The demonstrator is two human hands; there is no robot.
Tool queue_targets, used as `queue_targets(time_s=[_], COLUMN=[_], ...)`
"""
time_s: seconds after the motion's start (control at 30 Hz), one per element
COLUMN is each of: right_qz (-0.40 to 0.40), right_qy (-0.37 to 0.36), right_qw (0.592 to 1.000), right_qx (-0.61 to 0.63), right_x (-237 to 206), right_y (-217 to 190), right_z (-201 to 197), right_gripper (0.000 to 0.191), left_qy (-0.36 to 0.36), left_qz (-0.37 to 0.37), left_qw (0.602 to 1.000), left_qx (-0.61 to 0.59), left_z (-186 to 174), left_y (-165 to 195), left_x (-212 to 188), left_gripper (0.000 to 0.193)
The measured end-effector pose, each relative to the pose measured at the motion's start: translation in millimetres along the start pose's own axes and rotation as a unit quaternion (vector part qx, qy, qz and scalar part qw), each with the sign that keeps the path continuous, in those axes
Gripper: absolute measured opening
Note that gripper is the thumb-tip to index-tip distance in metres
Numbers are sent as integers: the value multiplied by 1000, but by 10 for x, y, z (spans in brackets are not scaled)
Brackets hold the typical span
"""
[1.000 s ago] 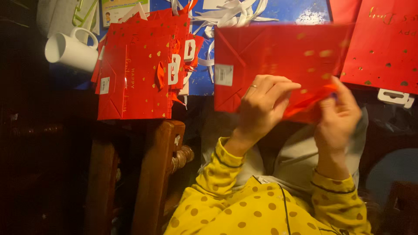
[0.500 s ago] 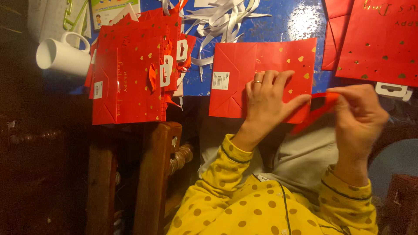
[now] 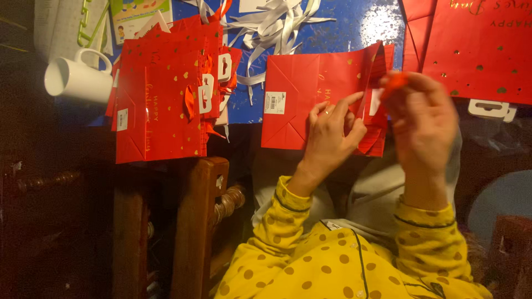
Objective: The person threads red and white ribbons through the handles of red Valentine's Day gift bags and ties them into bows. They repeat this process for several bags, stacking the finished ones on the table.
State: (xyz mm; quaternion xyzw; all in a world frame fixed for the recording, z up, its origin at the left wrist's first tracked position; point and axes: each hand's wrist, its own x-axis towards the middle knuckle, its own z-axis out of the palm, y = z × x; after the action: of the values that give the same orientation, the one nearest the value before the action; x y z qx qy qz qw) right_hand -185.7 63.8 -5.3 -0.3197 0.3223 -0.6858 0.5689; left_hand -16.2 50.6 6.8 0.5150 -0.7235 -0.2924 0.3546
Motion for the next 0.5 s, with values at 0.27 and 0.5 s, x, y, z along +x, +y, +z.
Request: queue_targets(time_s=[0.27,0.5], right_qz=[50,65], right_qy=[-126,-177], right_qw=[883,934], right_qx=[-449,-303], right_x=[222,498], right_y=[179,-11], right_z=[101,357], right_gripper=[22,15], left_qy=[113,123], left_qz=[107,102], left_qw=[986,985], left_qx=[60,68], left_z=[-217,-312], left_y=[260,409], left_x=[-131,39], left_gripper=[44,51])
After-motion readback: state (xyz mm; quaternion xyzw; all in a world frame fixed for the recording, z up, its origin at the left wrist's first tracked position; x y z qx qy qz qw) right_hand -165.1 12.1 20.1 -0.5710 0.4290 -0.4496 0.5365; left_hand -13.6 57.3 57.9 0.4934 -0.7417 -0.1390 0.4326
